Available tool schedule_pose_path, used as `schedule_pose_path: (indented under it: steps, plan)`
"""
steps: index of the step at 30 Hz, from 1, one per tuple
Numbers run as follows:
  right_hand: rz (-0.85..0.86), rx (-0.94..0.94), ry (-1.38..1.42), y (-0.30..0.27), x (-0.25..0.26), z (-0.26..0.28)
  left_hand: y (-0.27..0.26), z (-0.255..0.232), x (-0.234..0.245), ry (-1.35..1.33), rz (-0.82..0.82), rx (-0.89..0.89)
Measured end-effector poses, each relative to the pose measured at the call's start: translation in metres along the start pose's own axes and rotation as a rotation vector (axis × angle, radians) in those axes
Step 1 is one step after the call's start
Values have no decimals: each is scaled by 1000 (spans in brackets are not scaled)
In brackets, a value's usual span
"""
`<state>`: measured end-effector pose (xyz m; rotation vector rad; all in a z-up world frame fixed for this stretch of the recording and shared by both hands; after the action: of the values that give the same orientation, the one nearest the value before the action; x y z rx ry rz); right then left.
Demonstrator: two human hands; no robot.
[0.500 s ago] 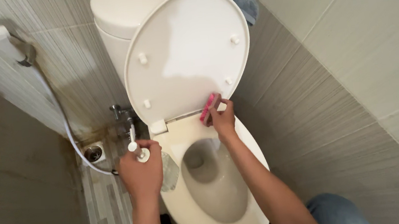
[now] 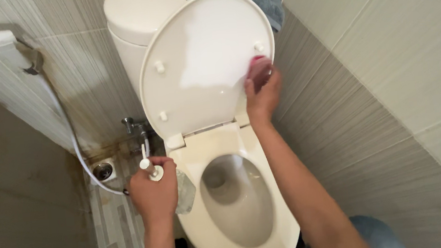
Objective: The person cleans a toilet by applying liquid from a dispenser and wiping the seat and the lid with a pink cloth by hand.
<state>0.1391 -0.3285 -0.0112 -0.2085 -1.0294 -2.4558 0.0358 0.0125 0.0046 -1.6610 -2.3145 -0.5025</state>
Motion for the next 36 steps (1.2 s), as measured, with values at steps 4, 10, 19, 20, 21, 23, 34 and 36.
schedule_pose_path:
  steps: [4, 10, 19, 20, 21, 23, 34, 36]
  plan:
    - [56, 93, -64, -5, -2, -9, 0, 1, 1, -2, 12, 3]
    - [46, -99, 60, -21, -38, 37, 3, 0, 4, 11, -2, 57]
    - [436, 327, 48, -117, -96, 145, 4, 1, 7, -53, -15, 56]
    - [425, 329, 56, -117, -93, 143, 3, 1, 8, -50, -23, 49]
    - [413, 331, 64, -117, -91, 141, 3, 2, 9, -48, -32, 43]
    - [336, 187, 24, -94, -87, 130, 5, 2, 12, -40, -29, 45]
    - [-20, 191, 325, -4, -66, 190, 4, 1, 18, -12, -25, 90]
    - [93, 205, 343, -19, -66, 198, 2, 1, 16, -26, -12, 101]
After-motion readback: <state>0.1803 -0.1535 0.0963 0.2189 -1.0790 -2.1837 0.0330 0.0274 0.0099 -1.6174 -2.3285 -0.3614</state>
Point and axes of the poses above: each hand's wrist, its own y-axis towards the middle knuckle, its own x-axis out of the back of the hand, z = x × y, the point moved 4 cm from there along y, towards the middle knuckle, and after that the axes turned 4 degrees about y, right-handed, at the moved point
